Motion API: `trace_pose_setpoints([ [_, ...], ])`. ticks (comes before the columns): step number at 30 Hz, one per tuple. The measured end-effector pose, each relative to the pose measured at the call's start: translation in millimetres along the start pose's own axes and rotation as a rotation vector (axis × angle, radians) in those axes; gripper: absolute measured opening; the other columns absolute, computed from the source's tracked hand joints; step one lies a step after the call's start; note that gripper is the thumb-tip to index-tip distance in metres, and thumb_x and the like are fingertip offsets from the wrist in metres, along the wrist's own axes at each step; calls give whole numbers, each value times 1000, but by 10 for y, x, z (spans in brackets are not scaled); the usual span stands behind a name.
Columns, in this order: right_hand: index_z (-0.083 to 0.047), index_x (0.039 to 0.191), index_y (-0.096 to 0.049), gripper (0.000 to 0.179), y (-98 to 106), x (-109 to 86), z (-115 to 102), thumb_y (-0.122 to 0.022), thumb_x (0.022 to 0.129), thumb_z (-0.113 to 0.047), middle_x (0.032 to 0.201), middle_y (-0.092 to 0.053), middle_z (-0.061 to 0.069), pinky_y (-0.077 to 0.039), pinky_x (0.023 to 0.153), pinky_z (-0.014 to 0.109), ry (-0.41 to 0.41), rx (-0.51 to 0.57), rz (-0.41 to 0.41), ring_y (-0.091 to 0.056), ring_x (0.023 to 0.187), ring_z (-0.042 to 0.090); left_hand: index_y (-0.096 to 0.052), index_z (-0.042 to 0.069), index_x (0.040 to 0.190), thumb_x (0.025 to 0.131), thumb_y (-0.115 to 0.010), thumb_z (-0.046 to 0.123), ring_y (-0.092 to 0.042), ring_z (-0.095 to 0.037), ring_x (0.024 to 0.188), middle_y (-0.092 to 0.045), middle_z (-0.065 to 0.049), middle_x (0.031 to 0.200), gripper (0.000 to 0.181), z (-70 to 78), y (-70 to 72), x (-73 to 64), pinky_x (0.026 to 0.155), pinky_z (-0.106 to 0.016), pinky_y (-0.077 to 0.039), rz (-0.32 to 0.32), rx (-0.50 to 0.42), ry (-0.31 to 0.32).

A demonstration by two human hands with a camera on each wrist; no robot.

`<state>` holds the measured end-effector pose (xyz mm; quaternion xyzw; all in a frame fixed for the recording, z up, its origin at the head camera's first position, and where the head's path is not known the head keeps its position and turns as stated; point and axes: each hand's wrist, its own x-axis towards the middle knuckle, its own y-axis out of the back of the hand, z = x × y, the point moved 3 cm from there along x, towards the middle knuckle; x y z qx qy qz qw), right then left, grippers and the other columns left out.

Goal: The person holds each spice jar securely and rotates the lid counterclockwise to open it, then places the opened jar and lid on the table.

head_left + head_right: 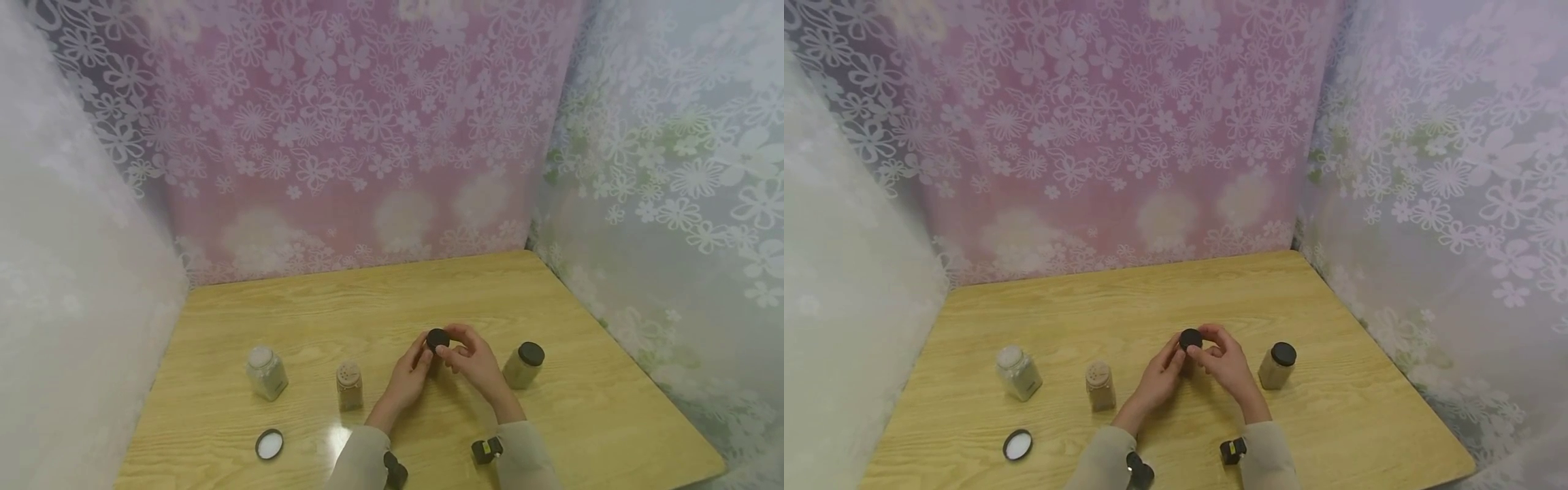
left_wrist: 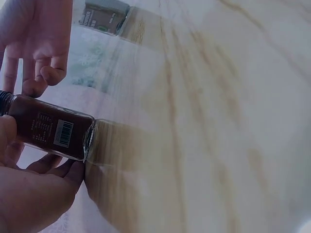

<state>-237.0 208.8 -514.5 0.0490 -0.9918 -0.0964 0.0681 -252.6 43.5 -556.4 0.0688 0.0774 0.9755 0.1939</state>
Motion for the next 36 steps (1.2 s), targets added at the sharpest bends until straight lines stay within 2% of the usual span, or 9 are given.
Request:
trace_pose_setpoints([
  [4, -7, 146, -47, 50, 16, -23, -8, -63, 99, -16, 138, -54, 23, -54, 63, 31, 33, 0, -19, -63, 79, 30, -29, 24, 158, 106, -38, 44, -35, -38, 144, -37, -14, 157, 56, 5, -7, -12, 116, -60, -30, -6, 6, -3],
  [8, -14, 144, -45, 53, 16, -27, -7, -68, 96, -22, 142, -51, 19, -54, 64, 32, -10, 9, -14, -62, 81, 31, -29, 26, 158, 106, -38, 46, -36, -38, 144, -38, -14, 157, 56, 16, -6, -13, 115, -59, -30, -14, 4, 0],
  [14, -6, 142, -49, 46, 16, -15, -12, -63, 99, -13, 140, -52, 23, -54, 62, 35, 50, 25, -46, -63, 80, 33, -30, 24, 157, 107, -37, 44, -37, -40, 143, -39, -16, 156, 55, 12, 1, -16, 114, -62, -31, -15, 15, -10],
  [20, -15, 142, -45, 54, -2, 7, -10, -70, 95, -22, 141, -51, 20, -52, 62, 30, -8, -19, -27, -59, 75, 28, -28, 25, 158, 106, -37, 45, -35, -39, 144, -38, -17, 157, 56, 18, 10, -13, 115, -60, -31, -22, 15, 0],
  [23, -10, 140, -44, 55, -6, 13, -10, -72, 94, -23, 142, -50, 20, -52, 63, 27, -20, -30, -13, -60, 75, 30, -28, 26, 158, 106, -37, 45, -35, -39, 144, -37, -16, 157, 56, 22, 11, -10, 115, -59, -31, -27, 11, -4],
  [26, -5, 142, -46, 51, -11, 14, -25, -67, 97, -17, 139, -52, 22, -52, 63, 27, 19, -35, -30, -61, 76, 29, -29, 25, 158, 106, -38, 44, -36, -39, 143, -38, -16, 156, 55, 20, 18, -7, 114, -60, -32, -21, 15, -10],
  [29, -8, 145, -47, 49, -15, 19, -39, -63, 99, -16, 136, -53, 23, -52, 63, 27, 41, -37, -40, -61, 76, 24, -30, 24, 157, 107, -38, 43, -38, -41, 142, -39, -18, 155, 55, 16, 22, -4, 113, -62, -33, -19, 22, -19],
  [32, -14, 144, -44, 54, -22, 17, -50, -68, 97, -19, 138, -52, 21, -51, 63, 26, 6, -35, -28, -58, 75, 17, -30, 23, 158, 107, -38, 42, -39, -42, 141, -40, -19, 155, 55, 15, 19, -2, 112, -62, -34, -24, 21, -16],
  [36, -8, 141, -41, 57, -23, -2, -62, -71, 94, -20, 142, -49, 21, -50, 63, 24, -20, -37, -20, -58, 73, 20, -29, 22, 158, 107, -39, 41, -38, -42, 141, -40, -19, 155, 55, 30, 11, -12, 113, -61, -33, -22, 13, -14],
])
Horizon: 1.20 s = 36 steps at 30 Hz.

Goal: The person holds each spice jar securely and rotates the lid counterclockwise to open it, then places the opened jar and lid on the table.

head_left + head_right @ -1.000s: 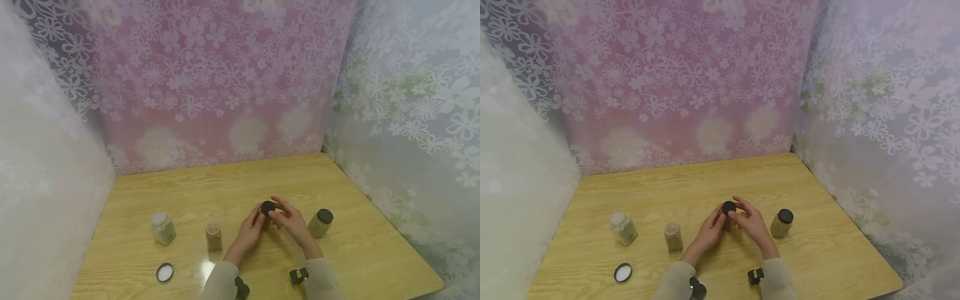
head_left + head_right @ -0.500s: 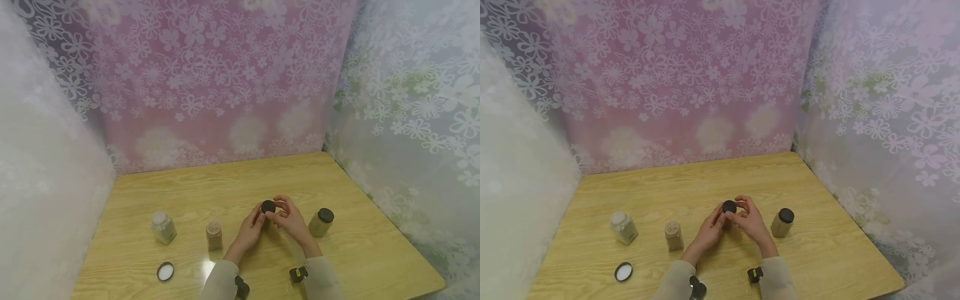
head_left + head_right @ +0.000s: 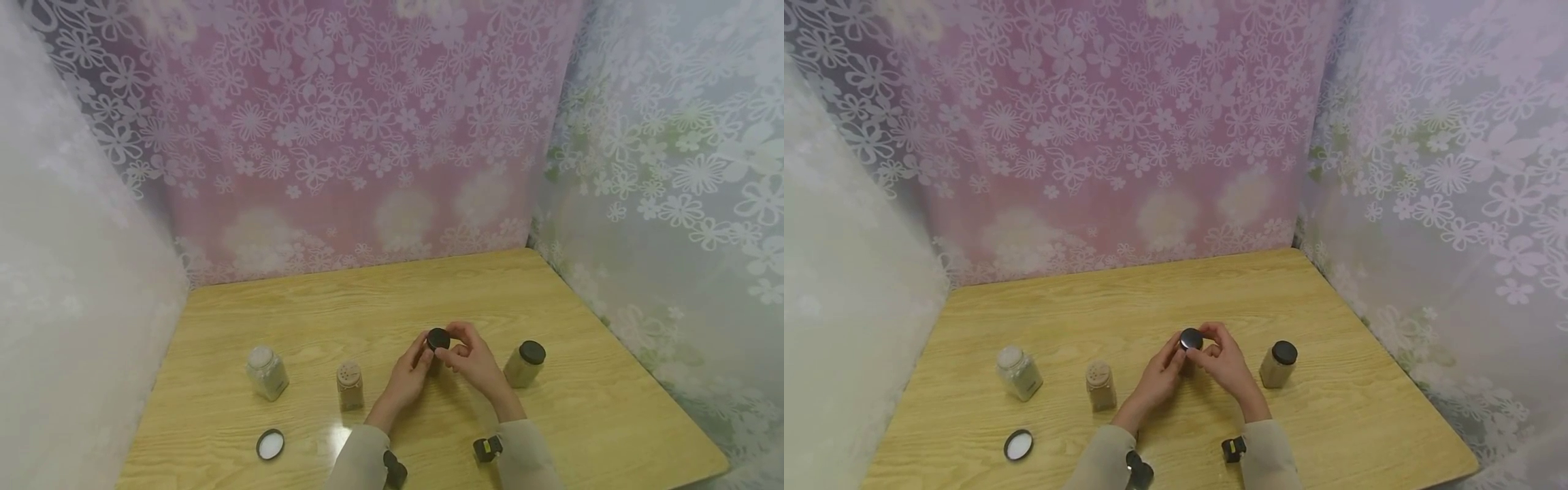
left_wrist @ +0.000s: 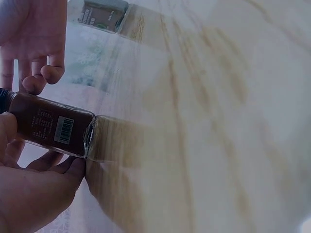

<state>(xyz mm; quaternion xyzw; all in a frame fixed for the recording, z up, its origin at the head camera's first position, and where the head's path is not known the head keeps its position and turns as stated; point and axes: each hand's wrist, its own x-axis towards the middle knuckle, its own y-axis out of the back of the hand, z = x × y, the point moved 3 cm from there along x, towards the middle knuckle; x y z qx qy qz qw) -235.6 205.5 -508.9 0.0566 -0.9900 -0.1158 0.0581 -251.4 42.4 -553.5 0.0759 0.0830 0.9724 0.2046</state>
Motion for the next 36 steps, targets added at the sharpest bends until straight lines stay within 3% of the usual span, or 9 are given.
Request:
trace_pose_setpoints([
  [5, -7, 144, -47, 51, 4, -16, -16, -65, 98, -15, 137, -52, 25, -52, 64, 28, 65, -27, -28, -60, 75, 33, -28, 20, 158, 108, -38, 39, -38, -42, 142, -40, -19, 154, 55, 53, 4, -29, 113, -62, -32, 1, -2, 10],
  [9, -14, 146, -43, 58, -2, -9, -15, -71, 95, -21, 141, -50, 22, -53, 64, 28, 19, -48, -6, -60, 74, 24, -27, 24, 158, 107, -37, 43, -38, -40, 142, -39, -18, 156, 56, -12, -12, -6, 113, -61, -33, -3, 13, 12],
  [13, -14, 137, -43, 57, -7, -9, 3, -75, 92, -25, 144, -47, 17, -52, 64, 24, -18, -56, 18, -58, 72, 16, -29, 23, 158, 107, -38, 42, -37, -41, 142, -38, -17, 156, 55, -21, -15, -1, 114, -59, -33, -2, 5, -1],
  [20, -6, 144, -47, 51, 3, -12, 13, -65, 98, -16, 137, -53, 22, -53, 62, 31, 78, -60, -13, -61, 75, 35, -27, 26, 158, 106, -38, 45, -36, -37, 144, -37, -14, 157, 57, -15, -3, -6, 115, -60, -31, -7, 15, 20],
  [26, -13, 141, -43, 58, -16, -3, -7, -73, 93, -25, 141, -49, 21, -52, 62, 26, 8, -75, 23, -57, 71, 15, -28, 25, 158, 106, -38, 45, -36, -40, 143, -36, -16, 157, 56, -14, -3, -3, 114, -59, -33, -8, 20, 11],
  [29, -12, 134, -43, 56, -20, -6, -9, -75, 91, -28, 142, -48, 17, -52, 64, 24, -22, -75, 32, -57, 72, 13, -28, 26, 158, 105, -38, 46, -35, -39, 144, -35, -16, 158, 57, -10, -2, -5, 115, -57, -32, -11, 15, 21],
  [36, -11, 142, -50, 49, -3, -10, -15, -67, 97, -20, 138, -54, 20, -51, 63, 26, 46, -102, 14, -61, 74, 34, -28, 28, 158, 106, -38, 46, -38, -38, 143, -39, -16, 156, 56, 2, 1, -4, 114, -60, -32, 1, 24, 31],
])
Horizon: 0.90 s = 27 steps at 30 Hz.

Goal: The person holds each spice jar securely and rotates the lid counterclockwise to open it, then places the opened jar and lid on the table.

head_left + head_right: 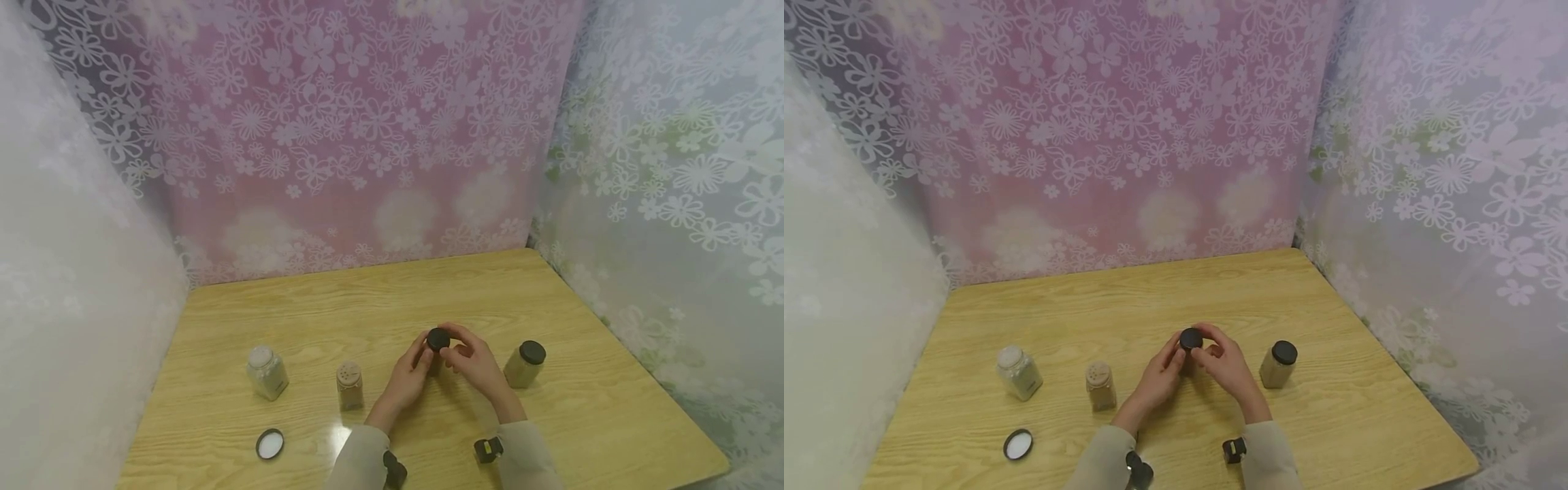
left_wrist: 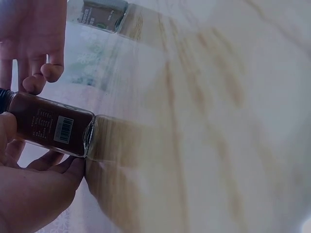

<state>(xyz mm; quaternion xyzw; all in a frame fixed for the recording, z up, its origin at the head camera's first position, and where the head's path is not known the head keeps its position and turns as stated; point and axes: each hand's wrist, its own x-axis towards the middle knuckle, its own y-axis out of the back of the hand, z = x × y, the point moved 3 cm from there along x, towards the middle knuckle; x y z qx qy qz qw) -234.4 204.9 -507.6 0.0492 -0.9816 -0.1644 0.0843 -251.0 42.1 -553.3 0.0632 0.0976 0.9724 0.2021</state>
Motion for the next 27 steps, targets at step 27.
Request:
trace_pose_setpoints([
  [27, -20, 145, -47, 63, -52, 35, -131, -74, 90, -37, 127, -61, 11, -47, 56, 26, -71, -223, 36, -56, 73, 19, -29, 27, 157, 106, -36, 46, -37, -42, 142, -35, -18, 157, 55, -19, -4, 5, 112, -62, -34, -4, -7, -15],
])
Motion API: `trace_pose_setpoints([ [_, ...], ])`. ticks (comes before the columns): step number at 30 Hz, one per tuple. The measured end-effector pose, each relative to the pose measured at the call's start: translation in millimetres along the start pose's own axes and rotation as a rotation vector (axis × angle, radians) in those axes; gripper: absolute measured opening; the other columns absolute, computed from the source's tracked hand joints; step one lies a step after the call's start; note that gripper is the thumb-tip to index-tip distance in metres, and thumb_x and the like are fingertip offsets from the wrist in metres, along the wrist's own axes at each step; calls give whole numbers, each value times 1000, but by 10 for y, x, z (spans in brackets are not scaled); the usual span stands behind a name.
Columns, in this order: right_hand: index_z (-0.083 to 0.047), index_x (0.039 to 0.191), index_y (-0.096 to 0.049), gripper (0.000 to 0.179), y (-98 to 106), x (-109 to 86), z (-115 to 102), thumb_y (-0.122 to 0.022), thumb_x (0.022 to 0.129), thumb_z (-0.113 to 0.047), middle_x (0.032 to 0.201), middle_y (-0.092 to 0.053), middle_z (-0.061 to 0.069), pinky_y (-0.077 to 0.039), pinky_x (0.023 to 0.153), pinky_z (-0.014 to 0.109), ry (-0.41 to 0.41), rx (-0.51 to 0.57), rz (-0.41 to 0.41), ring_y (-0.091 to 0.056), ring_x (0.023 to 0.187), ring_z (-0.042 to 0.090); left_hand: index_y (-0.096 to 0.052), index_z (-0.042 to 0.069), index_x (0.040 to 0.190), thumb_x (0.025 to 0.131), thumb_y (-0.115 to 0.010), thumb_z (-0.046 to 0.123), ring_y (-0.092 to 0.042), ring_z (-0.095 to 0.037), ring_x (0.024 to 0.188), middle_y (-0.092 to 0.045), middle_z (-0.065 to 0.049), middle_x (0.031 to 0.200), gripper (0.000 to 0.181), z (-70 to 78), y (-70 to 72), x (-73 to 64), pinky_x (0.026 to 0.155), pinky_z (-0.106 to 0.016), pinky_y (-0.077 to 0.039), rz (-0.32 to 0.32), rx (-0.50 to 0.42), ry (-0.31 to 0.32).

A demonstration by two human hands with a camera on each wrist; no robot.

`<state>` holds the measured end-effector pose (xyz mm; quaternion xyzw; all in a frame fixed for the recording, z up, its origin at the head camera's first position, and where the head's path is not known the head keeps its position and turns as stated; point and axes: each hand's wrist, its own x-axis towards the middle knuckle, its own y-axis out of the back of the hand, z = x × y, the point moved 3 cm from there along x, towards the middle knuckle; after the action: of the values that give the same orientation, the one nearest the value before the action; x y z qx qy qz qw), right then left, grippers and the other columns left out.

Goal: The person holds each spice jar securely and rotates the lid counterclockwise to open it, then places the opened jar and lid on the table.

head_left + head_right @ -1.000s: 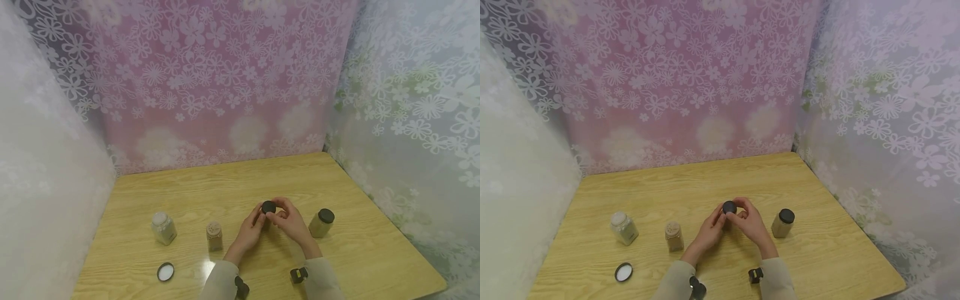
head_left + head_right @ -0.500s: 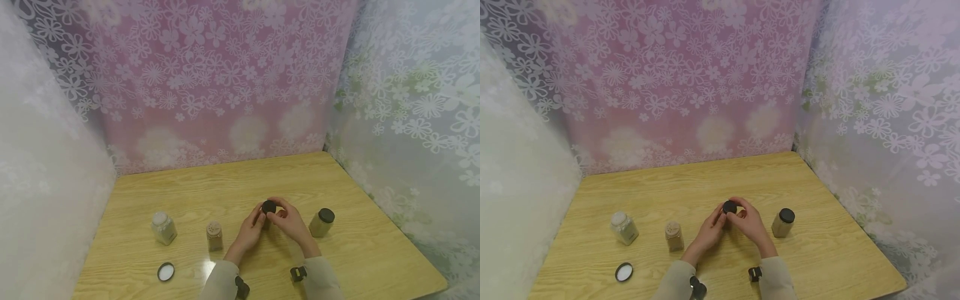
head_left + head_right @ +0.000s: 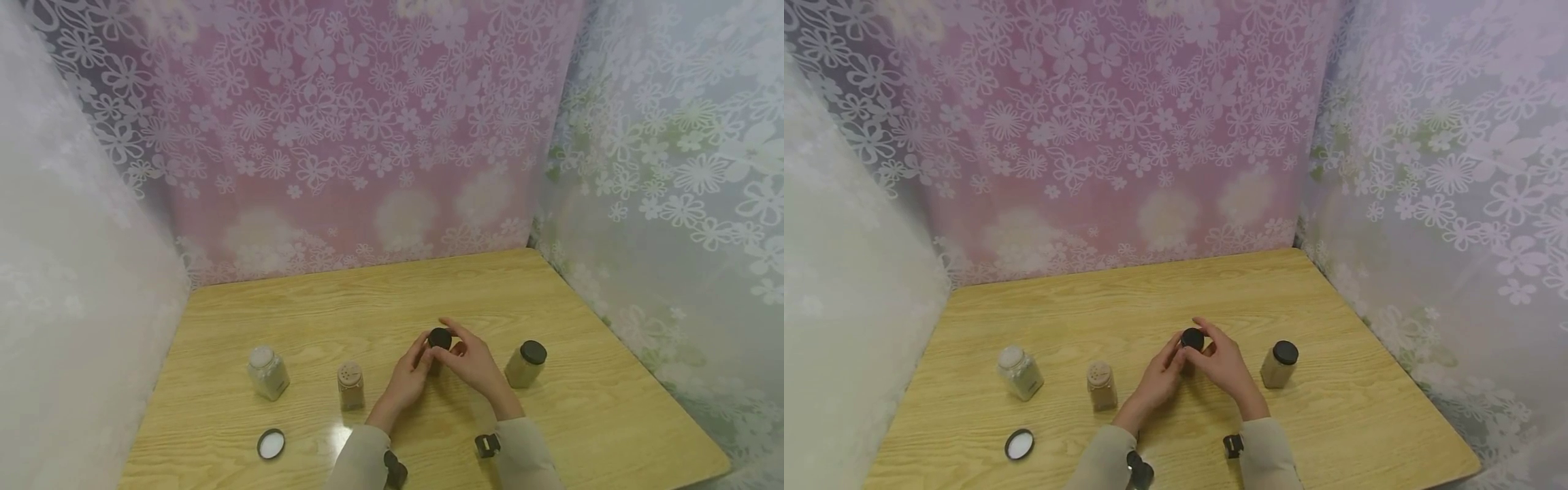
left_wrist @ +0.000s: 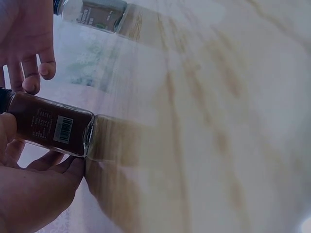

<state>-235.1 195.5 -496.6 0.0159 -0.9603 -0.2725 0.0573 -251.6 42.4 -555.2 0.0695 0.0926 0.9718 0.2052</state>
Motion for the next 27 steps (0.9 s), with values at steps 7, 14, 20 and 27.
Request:
trace_pose_setpoints([
  [7, -17, 135, -51, 60, -9, -1, 5, -77, 87, -42, 131, -59, 8, -47, 56, 26, -26, -11, 23, -54, 74, 19, -28, 31, 157, 105, -37, 47, -35, -41, 144, -32, -15, 160, 56, -6, -5, 6, 113, -62, -32, -7, -9, 10],
  [14, -18, 141, -51, 56, -3, 6, -24, -73, 92, -32, 130, -60, 8, -48, 57, 26, 6, -40, 9, -56, 75, 19, -28, 27, 158, 106, -35, 46, -35, -44, 143, -33, -19, 158, 55, 18, 8, 0, 111, -66, -32, -13, -7, 0],
  [20, -17, 135, -52, 56, 0, 5, -32, -75, 89, -41, 130, -60, 7, -47, 55, 26, -24, -34, 24, -55, 72, 19, -28, 30, 158, 105, -36, 49, -34, -43, 143, -33, -17, 159, 57, 16, 7, 2, 112, -65, -31, -9, -9, 19],
  [27, -23, 142, -51, 54, -8, -3, -27, -72, 93, -33, 121, -63, 8, -47, 55, 26, -7, -48, 9, -55, 73, 20, -30, 26, 157, 106, -36, 45, -38, -44, 141, -36, -19, 157, 55, 16, 4, -10, 110, -65, -34, 4, 4, 0],
])
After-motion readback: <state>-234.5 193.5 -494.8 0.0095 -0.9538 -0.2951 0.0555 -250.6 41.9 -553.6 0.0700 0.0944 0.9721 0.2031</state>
